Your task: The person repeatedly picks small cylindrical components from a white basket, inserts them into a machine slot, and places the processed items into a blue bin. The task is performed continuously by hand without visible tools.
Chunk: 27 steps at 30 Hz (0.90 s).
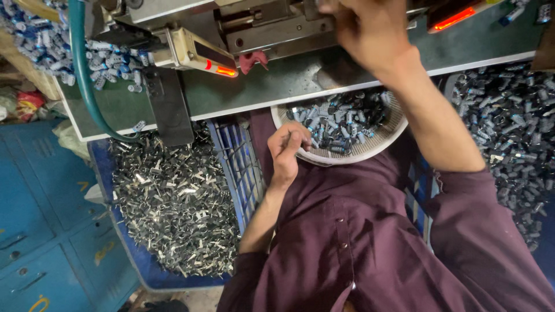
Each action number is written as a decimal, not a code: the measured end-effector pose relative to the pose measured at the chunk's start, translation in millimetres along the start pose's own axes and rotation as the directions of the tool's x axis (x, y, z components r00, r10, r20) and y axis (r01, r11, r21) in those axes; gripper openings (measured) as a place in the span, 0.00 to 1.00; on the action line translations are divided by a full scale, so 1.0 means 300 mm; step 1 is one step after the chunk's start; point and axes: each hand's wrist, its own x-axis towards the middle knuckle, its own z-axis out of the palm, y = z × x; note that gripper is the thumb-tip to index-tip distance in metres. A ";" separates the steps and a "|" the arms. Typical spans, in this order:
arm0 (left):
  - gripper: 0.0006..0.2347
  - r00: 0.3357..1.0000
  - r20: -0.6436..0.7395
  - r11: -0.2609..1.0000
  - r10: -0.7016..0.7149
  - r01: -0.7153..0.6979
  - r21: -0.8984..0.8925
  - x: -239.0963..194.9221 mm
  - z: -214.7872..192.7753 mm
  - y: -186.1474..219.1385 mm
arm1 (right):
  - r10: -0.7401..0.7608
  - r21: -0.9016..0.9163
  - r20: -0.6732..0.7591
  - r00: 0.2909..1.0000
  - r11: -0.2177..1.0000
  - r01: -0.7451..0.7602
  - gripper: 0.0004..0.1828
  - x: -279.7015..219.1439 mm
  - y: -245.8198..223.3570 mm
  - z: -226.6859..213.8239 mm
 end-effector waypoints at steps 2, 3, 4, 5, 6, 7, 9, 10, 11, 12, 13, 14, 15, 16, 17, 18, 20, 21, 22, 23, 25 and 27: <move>0.15 1.000 -0.022 0.999 0.006 -0.007 -0.040 -0.009 -0.008 -0.003 | -0.049 -0.311 -0.006 0.999 0.949 0.044 0.15 -0.087 -0.093 -0.043; 0.14 0.999 -0.047 0.998 0.011 -0.014 -0.058 -0.015 -0.008 -0.003 | -0.031 -0.111 -0.040 0.999 0.993 0.027 0.10 -0.134 -0.127 -0.034; 0.14 0.997 -0.077 0.998 -0.006 0.001 -0.071 -0.020 -0.008 -0.002 | -0.005 0.097 -0.068 0.998 0.995 0.012 0.06 -0.193 -0.153 0.000; 0.14 0.994 -0.106 0.997 -0.024 0.015 -0.081 -0.025 -0.011 0.001 | 0.111 0.225 -0.009 0.994 0.969 -0.106 0.06 -0.272 -0.188 0.052; 0.14 0.990 -0.134 0.995 -0.041 0.029 -0.091 -0.029 -0.010 0.005 | 0.216 0.339 0.068 0.974 0.913 -0.226 0.13 -0.360 -0.223 0.094; 0.13 0.989 -0.131 0.987 -0.073 0.053 -0.151 -0.022 -0.005 0.008 | 0.380 0.457 0.227 0.897 0.772 -0.442 0.19 -0.444 -0.246 0.132; 0.10 0.983 -0.117 0.957 -0.142 0.106 -0.271 -0.007 0.014 0.015 | 0.751 0.546 0.526 0.399 0.061 -0.835 0.11 -0.592 -0.282 0.201; 0.06 0.976 -0.116 0.967 -0.185 0.159 -0.200 0.004 0.023 0.017 | 0.773 0.630 0.466 0.430 0.051 -0.775 0.09 -0.647 -0.278 0.220; 0.06 0.964 -0.117 0.966 -0.241 0.225 -0.129 -0.001 0.031 0.023 | 0.800 0.705 0.404 0.443 0.035 -0.708 0.08 -0.700 -0.293 0.232; 0.10 0.948 -0.121 0.955 -0.295 0.290 -0.057 -0.009 0.042 0.031 | 0.827 0.773 0.340 0.448 0.026 -0.634 0.07 -0.736 -0.310 0.239; 0.09 0.970 -0.091 0.965 -0.223 0.233 0.118 0.010 0.053 0.031 | 0.826 0.763 0.277 0.491 0.121 -0.635 0.08 -0.750 -0.298 0.233; 0.08 0.987 -0.048 0.944 -0.153 0.161 0.287 0.029 0.065 0.031 | 0.818 0.745 0.216 0.533 0.215 -0.631 0.09 -0.751 -0.285 0.222; 0.07 0.996 -0.002 0.893 -0.092 0.083 0.443 0.034 0.079 0.032 | 0.804 0.718 0.167 0.571 0.298 -0.629 0.10 -0.749 -0.285 0.204; 0.07 0.996 0.007 0.861 -0.084 0.069 0.505 0.039 0.092 0.033 | 0.798 0.768 0.167 0.579 0.263 -0.584 0.12 -0.743 -0.283 0.185; 0.07 0.998 0.008 0.821 -0.069 0.052 0.569 0.044 0.100 0.034 | 0.786 0.816 0.174 0.593 0.222 -0.533 0.14 -0.730 -0.277 0.177; 0.07 0.998 0.011 0.776 -0.055 0.036 0.630 0.045 0.107 0.040 | 0.774 0.859 0.178 0.607 0.178 -0.480 0.16 -0.718 -0.279 0.171; 0.07 0.975 0.097 0.662 0.200 -0.207 0.720 0.049 0.119 0.055 | 0.764 0.837 0.203 0.613 0.190 -0.514 0.14 -0.690 -0.271 0.172; 0.07 0.936 0.156 0.578 0.316 -0.320 0.750 0.054 0.126 0.064 | 0.760 0.825 0.212 0.615 0.198 -0.530 0.13 -0.682 -0.264 0.174; 0.07 0.933 0.157 0.557 0.324 -0.322 0.765 0.060 0.131 0.073 | 0.765 0.835 0.218 0.606 0.176 -0.521 0.13 -0.678 -0.257 0.181; 0.07 0.933 0.156 0.541 0.325 -0.318 0.779 0.056 0.135 0.080 | 0.775 0.843 0.226 0.590 0.148 -0.518 0.12 -0.689 -0.262 0.187; 0.06 0.952 0.141 0.589 0.273 -0.281 0.757 0.046 0.129 0.096 | 0.786 0.846 0.212 0.581 0.150 -0.512 0.12 -0.719 -0.273 0.206; 0.06 0.978 0.123 0.707 0.170 -0.208 0.676 0.038 0.114 0.109 | 0.784 0.836 0.164 0.599 0.212 -0.506 0.11 -0.749 -0.284 0.226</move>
